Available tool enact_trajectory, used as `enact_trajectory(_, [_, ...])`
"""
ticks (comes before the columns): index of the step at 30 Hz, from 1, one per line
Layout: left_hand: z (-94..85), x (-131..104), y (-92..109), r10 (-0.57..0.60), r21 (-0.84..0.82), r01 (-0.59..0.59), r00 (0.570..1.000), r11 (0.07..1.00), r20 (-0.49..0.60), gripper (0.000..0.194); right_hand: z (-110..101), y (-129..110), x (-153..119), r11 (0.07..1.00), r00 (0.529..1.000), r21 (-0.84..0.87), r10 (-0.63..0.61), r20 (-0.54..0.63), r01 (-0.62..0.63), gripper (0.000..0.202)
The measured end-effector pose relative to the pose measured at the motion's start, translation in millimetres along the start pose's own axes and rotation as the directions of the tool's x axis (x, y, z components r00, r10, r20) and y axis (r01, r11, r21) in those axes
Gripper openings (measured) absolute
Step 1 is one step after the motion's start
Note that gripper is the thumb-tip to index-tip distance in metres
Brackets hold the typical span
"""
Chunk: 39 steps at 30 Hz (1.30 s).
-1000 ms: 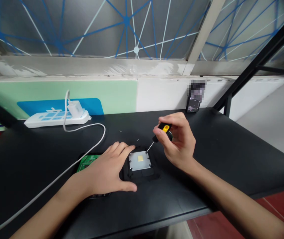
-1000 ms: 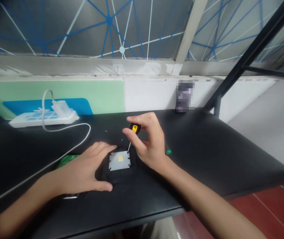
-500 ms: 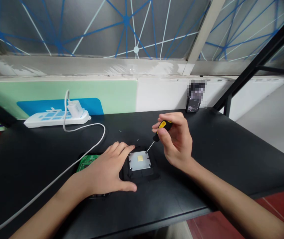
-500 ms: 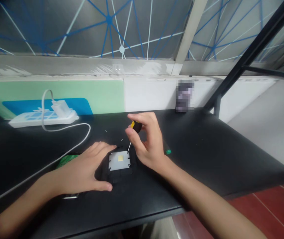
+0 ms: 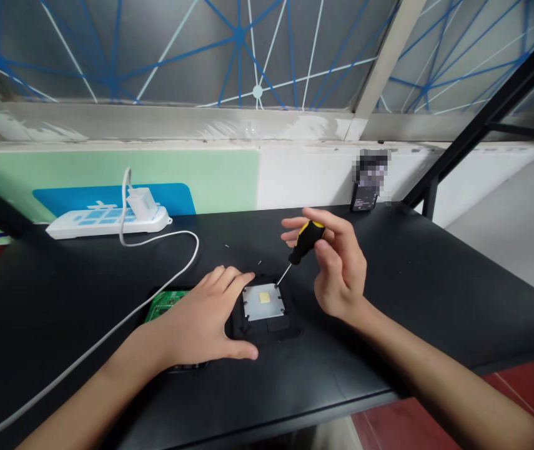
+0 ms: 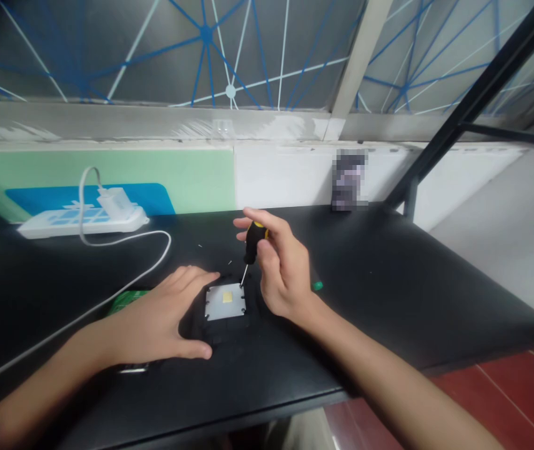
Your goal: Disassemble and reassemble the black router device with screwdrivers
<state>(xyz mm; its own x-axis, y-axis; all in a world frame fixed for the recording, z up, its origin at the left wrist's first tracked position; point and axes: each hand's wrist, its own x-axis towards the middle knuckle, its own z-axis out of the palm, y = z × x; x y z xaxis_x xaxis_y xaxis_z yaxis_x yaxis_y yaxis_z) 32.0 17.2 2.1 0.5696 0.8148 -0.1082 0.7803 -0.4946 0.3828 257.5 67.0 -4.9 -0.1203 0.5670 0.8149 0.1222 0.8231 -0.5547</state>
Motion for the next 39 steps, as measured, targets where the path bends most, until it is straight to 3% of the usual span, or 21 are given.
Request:
enact_trajectory(8, [2.0,0.4,-1.6,0.025,-0.021,-0.026,0.999,0.999,-0.045,0.097,0.9,5.5,0.7,0.989,0.999,-0.145,-0.028,-0.026,0.024,0.045])
enact_trajectory(15, [-0.2,0.5,-0.1,0.006,-0.02,-0.006,1.0,1.0,-0.018,0.099,-3.7,17.3,6.6,0.992,0.983,-0.116,0.024,-0.18,-0.045,0.041])
enact_trajectory(23, [-1.5,0.1,1.4,0.005,-0.004,-0.005,1.0,1.0,-0.001,0.1,-0.5,27.9,9.1,0.996,0.968,0.029,0.094,-0.234,-0.089,0.036])
enact_trajectory(39, [-0.6,0.8,0.4,0.026,-0.005,-0.026,1.0,1.0,-0.017,0.1,10.5,28.8,0.5,0.943,0.949,0.175,0.301,-0.097,-0.282,0.03])
